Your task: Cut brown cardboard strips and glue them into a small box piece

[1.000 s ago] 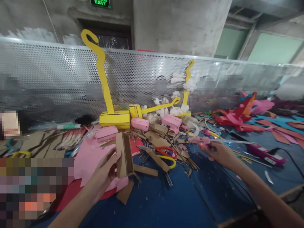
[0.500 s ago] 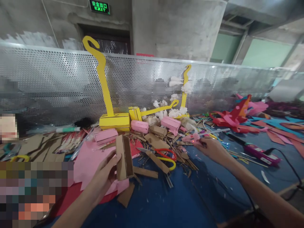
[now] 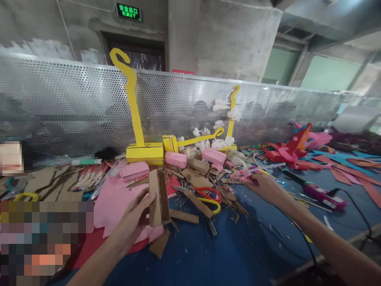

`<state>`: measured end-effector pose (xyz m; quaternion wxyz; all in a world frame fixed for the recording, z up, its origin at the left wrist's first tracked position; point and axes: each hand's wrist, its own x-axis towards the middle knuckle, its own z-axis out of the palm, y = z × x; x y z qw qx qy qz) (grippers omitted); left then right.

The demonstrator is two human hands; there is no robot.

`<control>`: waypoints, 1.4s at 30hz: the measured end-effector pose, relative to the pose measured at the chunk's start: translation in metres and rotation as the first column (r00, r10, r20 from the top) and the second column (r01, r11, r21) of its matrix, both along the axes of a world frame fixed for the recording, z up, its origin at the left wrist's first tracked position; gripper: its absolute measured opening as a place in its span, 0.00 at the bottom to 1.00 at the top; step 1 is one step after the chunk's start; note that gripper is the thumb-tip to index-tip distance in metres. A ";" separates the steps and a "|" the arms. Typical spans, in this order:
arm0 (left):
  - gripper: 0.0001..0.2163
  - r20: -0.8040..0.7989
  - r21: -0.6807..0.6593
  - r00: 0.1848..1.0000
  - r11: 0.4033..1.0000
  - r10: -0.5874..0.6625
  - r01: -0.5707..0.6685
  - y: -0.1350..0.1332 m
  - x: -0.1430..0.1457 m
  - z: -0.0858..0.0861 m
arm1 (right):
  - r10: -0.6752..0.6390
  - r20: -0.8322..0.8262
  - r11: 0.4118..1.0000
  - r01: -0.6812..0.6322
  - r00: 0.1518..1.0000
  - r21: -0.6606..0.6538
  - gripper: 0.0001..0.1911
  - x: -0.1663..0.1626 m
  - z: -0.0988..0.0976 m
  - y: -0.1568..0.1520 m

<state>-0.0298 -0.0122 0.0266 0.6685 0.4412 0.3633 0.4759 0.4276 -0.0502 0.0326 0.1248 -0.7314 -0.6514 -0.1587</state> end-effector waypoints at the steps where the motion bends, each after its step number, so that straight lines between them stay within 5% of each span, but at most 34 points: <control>1: 0.21 -0.002 -0.001 1.000 1.000 -0.004 0.004 0.000 0.000 0.000 | 0.002 0.003 1.000 -0.002 1.000 -0.002 0.23 -0.001 0.001 -0.002; 22: 0.22 -0.012 -0.025 1.000 1.000 -0.015 0.014 -0.001 0.003 0.003 | 0.090 0.022 0.996 -0.089 0.996 -0.031 0.22 -0.016 0.019 -0.011; 32: 0.20 -0.013 -0.028 1.000 1.000 0.014 -0.014 -0.001 0.003 0.003 | 0.100 -0.228 0.995 -0.096 0.969 0.026 0.21 -0.010 0.024 -0.013; 36: 0.19 0.002 -0.019 1.000 1.000 0.011 -0.011 0.000 0.002 0.002 | 0.098 -0.473 0.995 -0.081 0.876 0.057 0.21 -0.013 0.028 -0.016; 42: 0.18 0.006 -0.052 1.000 0.998 0.019 -0.019 -0.002 0.002 0.000 | 0.194 -0.798 0.967 -0.249 0.570 0.057 0.26 -0.052 0.023 -0.025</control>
